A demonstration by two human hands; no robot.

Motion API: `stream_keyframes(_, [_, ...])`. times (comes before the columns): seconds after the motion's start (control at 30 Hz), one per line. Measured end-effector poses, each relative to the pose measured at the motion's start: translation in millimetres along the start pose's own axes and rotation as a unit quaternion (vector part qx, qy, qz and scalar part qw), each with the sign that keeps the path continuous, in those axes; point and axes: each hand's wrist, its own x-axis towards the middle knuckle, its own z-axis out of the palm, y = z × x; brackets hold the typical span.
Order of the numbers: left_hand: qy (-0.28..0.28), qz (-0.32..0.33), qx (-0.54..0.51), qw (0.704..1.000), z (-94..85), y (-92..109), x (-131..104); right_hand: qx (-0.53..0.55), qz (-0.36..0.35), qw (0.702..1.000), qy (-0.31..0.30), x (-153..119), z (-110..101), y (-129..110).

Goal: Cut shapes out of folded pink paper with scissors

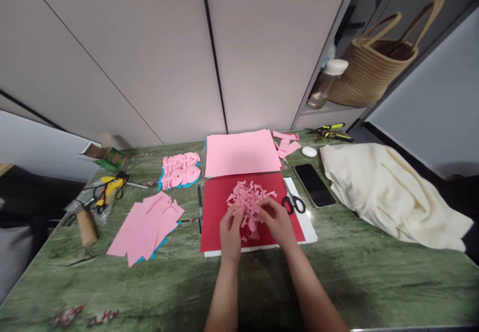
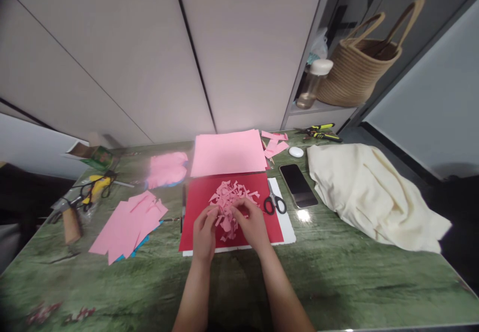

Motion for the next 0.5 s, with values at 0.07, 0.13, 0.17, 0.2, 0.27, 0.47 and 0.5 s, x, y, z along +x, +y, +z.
stream_keyframes(0.07, [0.0, -0.043, -0.064, 0.997, -1.3, -1.7, 1.8, 0.009, 0.003, 1.0, 0.006, 0.2, 0.0, 0.9])
stream_keyframes(0.13, [-0.006, -0.087, -0.123, 0.989, -2.6, -1.3, 3.2, 0.019, 0.008, 1.0, 0.013, 0.2, -0.1, 1.8])
stream_keyframes(0.17, [-0.007, -0.108, -0.146, 0.983, -3.1, -0.5, 3.7, 0.025, 0.011, 0.999, 0.016, 0.2, -0.1, 2.2])
stream_keyframes(0.2, [-0.006, -0.128, -0.162, 0.978, -3.3, 0.6, 3.9, 0.031, 0.015, 0.999, 0.018, 0.1, 0.1, 2.5])
stream_keyframes(0.27, [0.0, -0.171, -0.179, 0.969, -3.5, 2.7, 4.0, 0.043, 0.021, 0.999, 0.017, 0.0, 0.6, 3.1])
stream_keyframes(0.47, [-0.016, -0.204, -0.19, 0.96, -4.8, 2.2, 3.5, 0.051, 0.037, 0.998, 0.012, 0.2, 1.2, 4.5])
stream_keyframes(0.5, [-0.021, -0.199, -0.192, 0.961, -5.2, 1.3, 3.7, 0.049, 0.039, 0.998, 0.011, 0.4, 1.3, 4.6])
